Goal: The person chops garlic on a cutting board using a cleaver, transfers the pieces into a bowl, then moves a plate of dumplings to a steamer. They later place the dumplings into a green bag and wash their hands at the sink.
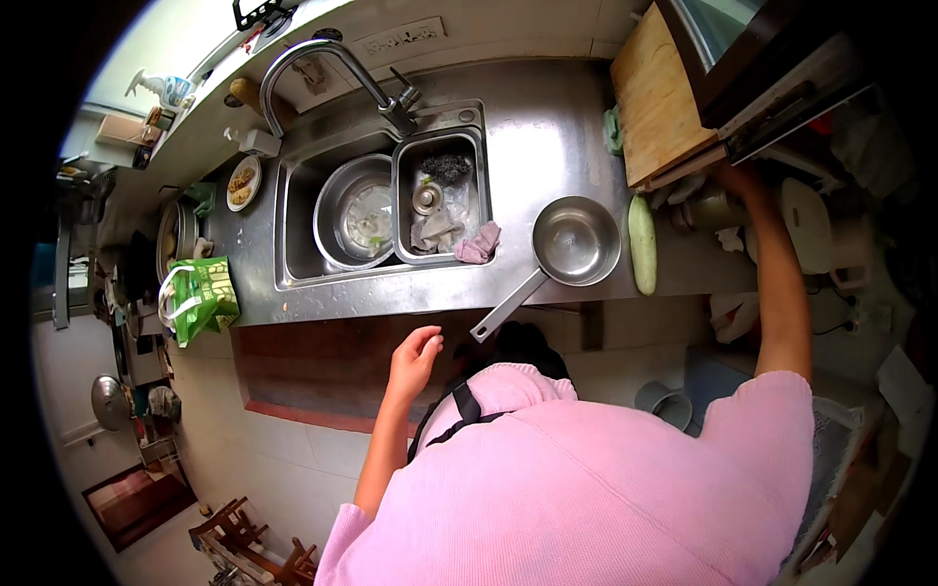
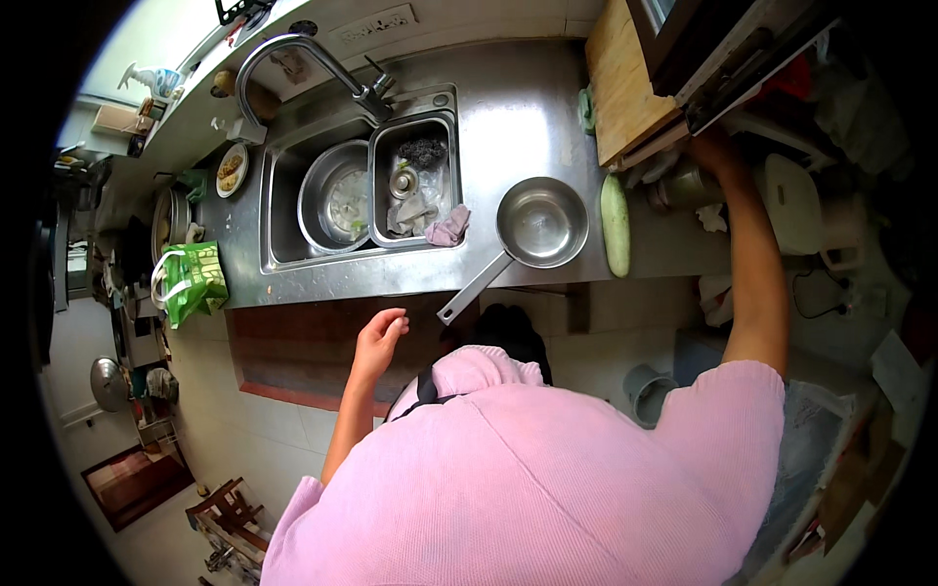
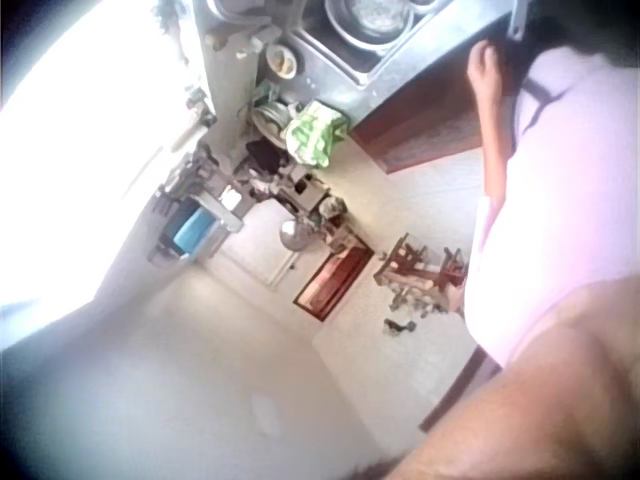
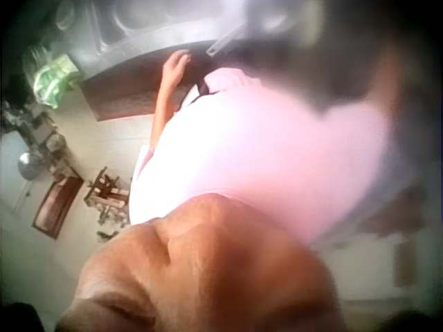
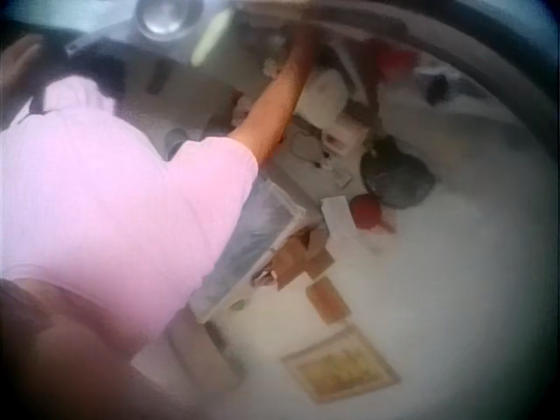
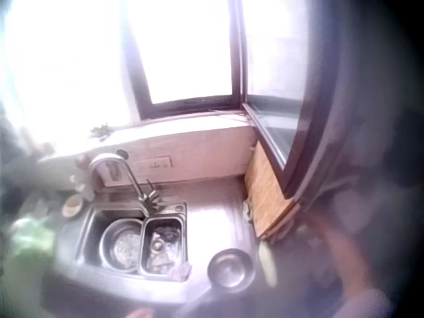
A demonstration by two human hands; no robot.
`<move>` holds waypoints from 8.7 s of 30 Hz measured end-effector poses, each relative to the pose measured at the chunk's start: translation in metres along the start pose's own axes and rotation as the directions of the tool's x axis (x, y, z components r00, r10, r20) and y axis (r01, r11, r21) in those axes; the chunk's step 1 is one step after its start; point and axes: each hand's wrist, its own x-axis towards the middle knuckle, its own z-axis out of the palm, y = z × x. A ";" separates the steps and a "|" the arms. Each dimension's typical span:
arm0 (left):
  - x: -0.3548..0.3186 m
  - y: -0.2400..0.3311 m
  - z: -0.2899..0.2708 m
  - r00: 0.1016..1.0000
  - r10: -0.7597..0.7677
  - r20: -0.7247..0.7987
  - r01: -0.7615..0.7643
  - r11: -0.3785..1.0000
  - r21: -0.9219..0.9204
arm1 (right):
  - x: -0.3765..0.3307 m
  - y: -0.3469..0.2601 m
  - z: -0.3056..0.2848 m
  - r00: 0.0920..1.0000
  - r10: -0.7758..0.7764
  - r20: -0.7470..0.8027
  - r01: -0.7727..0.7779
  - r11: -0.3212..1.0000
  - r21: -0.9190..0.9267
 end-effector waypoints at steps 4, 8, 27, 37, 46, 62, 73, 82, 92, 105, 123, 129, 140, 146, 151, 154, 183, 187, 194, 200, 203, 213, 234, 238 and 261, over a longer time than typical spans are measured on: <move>0.029 0.013 0.035 0.979 0.158 0.131 -0.191 0.936 0.297 | -0.008 0.034 -0.008 0.984 0.051 0.172 -0.081 0.981 0.176; 0.050 0.013 0.063 0.946 0.213 0.246 -0.304 0.848 0.434 | -0.017 -0.018 -0.055 0.913 0.269 0.308 -0.282 0.960 -0.002; 0.046 0.005 0.063 0.943 0.237 0.233 -0.320 0.837 0.443 | 0.003 0.056 0.040 0.728 0.661 0.182 -0.173 -0.080 0.982; 0.015 -0.023 0.024 0.996 0.030 0.084 -0.044 0.984 0.171 | -0.181 -0.254 0.048 0.457 -0.047 0.888 -0.883 -0.146 0.446; -0.014 -0.067 -0.035 0.998 -0.024 0.062 0.025 1.000 -0.011 | -0.179 -0.361 0.096 0.445 -0.239 0.863 -0.835 -0.458 0.304; -0.049 -0.168 -0.250 0.952 -0.291 -0.101 0.216 0.864 -0.455 | -0.049 -0.433 0.135 0.844 0.093 0.529 -0.394 0.777 0.491; -0.062 -0.197 -0.300 0.858 -0.448 -0.251 0.291 0.827 -0.481 | -0.052 -0.424 0.194 0.789 0.130 0.601 -0.396 0.855 0.335; -0.071 -0.190 -0.298 0.786 -0.536 -0.308 0.295 0.763 -0.576 | -0.033 -0.678 0.210 0.804 -0.544 0.241 0.259 0.684 0.682; -0.101 -0.200 -0.344 0.690 -0.594 -0.413 0.261 0.737 -0.623 | 0.095 -0.750 0.330 0.948 0.237 0.214 -0.319 0.730 0.604; -0.042 -0.252 -0.491 0.752 -0.571 -0.330 0.281 0.730 -0.623 | 0.066 -0.903 0.278 0.918 -0.318 0.235 0.142 0.820 0.555; -0.010 -0.281 -0.563 0.818 -0.517 -0.252 0.295 0.753 -0.588 | 0.282 -1.035 0.329 0.922 0.275 0.271 -0.369 0.419 0.830; -0.021 -0.302 -0.554 0.770 -0.598 -0.223 0.357 0.693 -0.626 | 0.365 -1.063 0.346 0.856 0.246 0.455 -0.430 -0.148 0.890; -0.034 -0.334 -0.538 0.664 -0.724 -0.188 0.420 0.569 -0.708 | 0.427 -1.048 0.392 0.998 0.001 0.060 -0.028 0.893 0.449; -0.041 -0.333 -0.529 0.640 -0.748 -0.174 0.450 0.549 -0.704 | 0.410 -1.050 0.416 0.962 -0.221 0.159 0.159 0.930 0.331; -0.038 -0.328 -0.529 0.643 -0.743 -0.184 0.426 0.548 -0.720 | 0.317 -1.004 0.364 0.871 -0.489 0.041 0.436 0.810 0.391; -0.029 -0.316 -0.528 0.672 -0.712 -0.206 0.412 0.590 -0.694 | 0.261 -0.942 0.321 0.885 -0.465 -0.007 0.417 0.787 0.455; -0.016 -0.257 -0.457 0.666 -0.699 -0.262 0.340 0.597 -0.727 | 0.225 -0.779 0.259 0.836 -0.485 0.256 0.345 0.828 0.441; -0.004 -0.256 -0.466 0.711 -0.646 -0.277 0.318 0.647 -0.693 | 0.296 -0.858 0.264 0.848 -0.525 -0.068 0.461 0.668 0.584; -0.028 -0.264 -0.468 0.683 -0.646 -0.340 0.317 0.682 -0.659 | 0.420 -1.004 0.321 0.824 -0.564 -0.056 0.551 0.774 0.313; -0.060 -0.282 -0.453 0.570 -0.757 -0.320 0.363 0.581 -0.728 | 0.418 -1.019 0.375 0.846 -0.461 0.267 0.503 0.856 -0.115; -0.058 -0.278 -0.452 0.582 -0.755 -0.302 0.367 0.575 -0.731 | 0.385 -1.017 0.362 0.760 -0.566 0.320 0.627 0.767 -0.133; -0.023 -0.252 -0.480 0.678 -0.643 -0.357 0.347 0.708 -0.615 | 0.281 -0.889 0.307 0.722 -0.658 0.214 0.638 0.753 0.163; -0.027 -0.217 -0.431 0.680 -0.666 -0.307 0.468 0.716 -0.518 | 0.371 -0.747 0.348 0.867 -0.431 0.251 0.371 0.893 0.254; -0.027 -0.205 -0.426 0.655 -0.678 -0.334 0.456 0.707 -0.540 | 0.378 -0.734 0.323 0.917 -0.364 0.163 0.181 0.744 0.643; 0.014 -0.171 -0.400 0.744 -0.591 -0.311 0.440 0.784 -0.438 | 0.307 -0.517 0.313 0.880 0.440 -0.180 -0.345 0.852 0.394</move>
